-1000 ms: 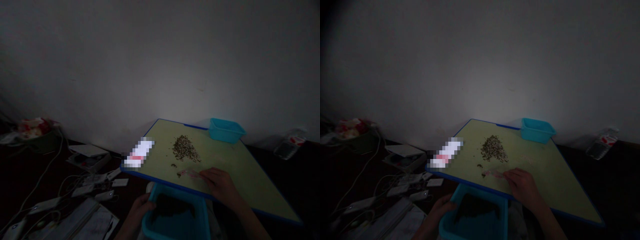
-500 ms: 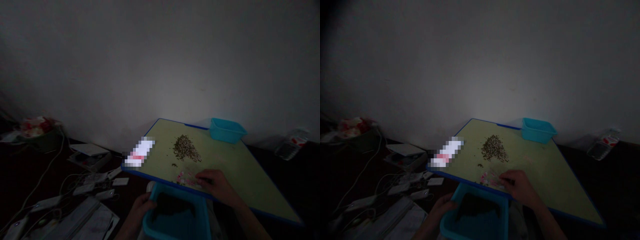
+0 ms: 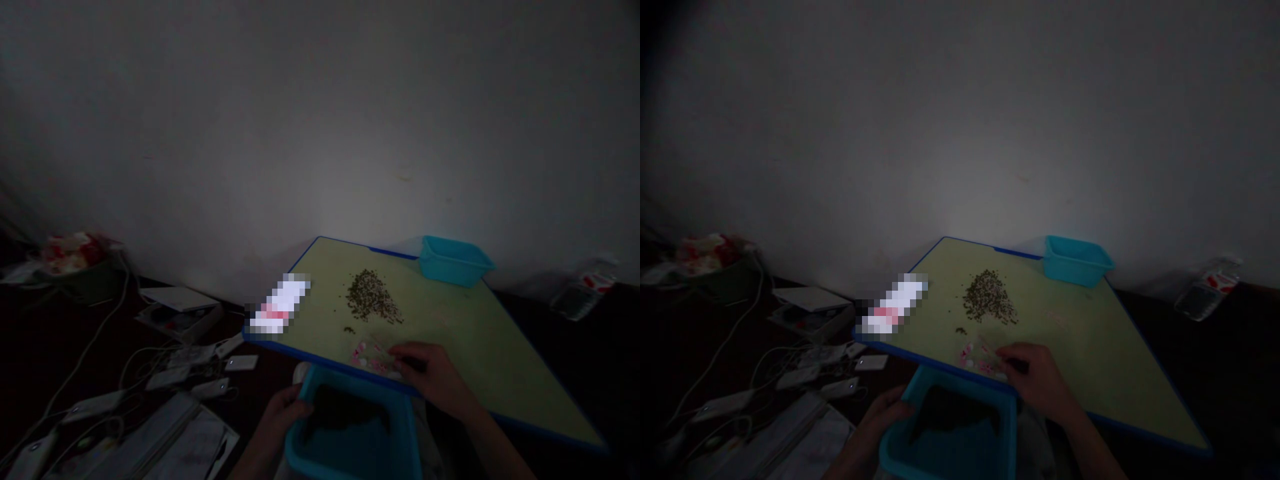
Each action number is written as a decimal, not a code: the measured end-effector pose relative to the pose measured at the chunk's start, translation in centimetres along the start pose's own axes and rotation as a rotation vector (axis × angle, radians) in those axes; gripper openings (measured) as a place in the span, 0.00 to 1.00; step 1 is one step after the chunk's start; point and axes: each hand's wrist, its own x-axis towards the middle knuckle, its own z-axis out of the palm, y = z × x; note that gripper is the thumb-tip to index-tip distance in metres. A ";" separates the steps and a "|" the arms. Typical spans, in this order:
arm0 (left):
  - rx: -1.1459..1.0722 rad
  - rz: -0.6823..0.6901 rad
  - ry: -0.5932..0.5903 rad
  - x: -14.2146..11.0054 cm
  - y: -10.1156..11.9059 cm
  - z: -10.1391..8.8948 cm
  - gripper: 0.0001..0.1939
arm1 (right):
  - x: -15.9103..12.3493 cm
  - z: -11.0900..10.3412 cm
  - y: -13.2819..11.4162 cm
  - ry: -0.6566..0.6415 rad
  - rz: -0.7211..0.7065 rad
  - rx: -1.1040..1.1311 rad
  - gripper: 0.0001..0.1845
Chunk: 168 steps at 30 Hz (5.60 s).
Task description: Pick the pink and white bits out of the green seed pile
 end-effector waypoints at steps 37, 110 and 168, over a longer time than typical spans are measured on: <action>0.059 0.076 -0.108 0.1 -0.3 -0.5 0.12 | 0.2 0.4 2.4 0.285 -0.111 -0.378 0.13; 0.031 0.077 -0.072 1.7 -1.5 -1.8 0.13 | 6.5 1.7 1.0 -0.056 0.081 0.090 0.13; 0.047 0.040 -0.133 2.5 -2.1 -2.4 0.17 | 3.0 -1.0 2.3 0.118 0.104 -0.074 0.13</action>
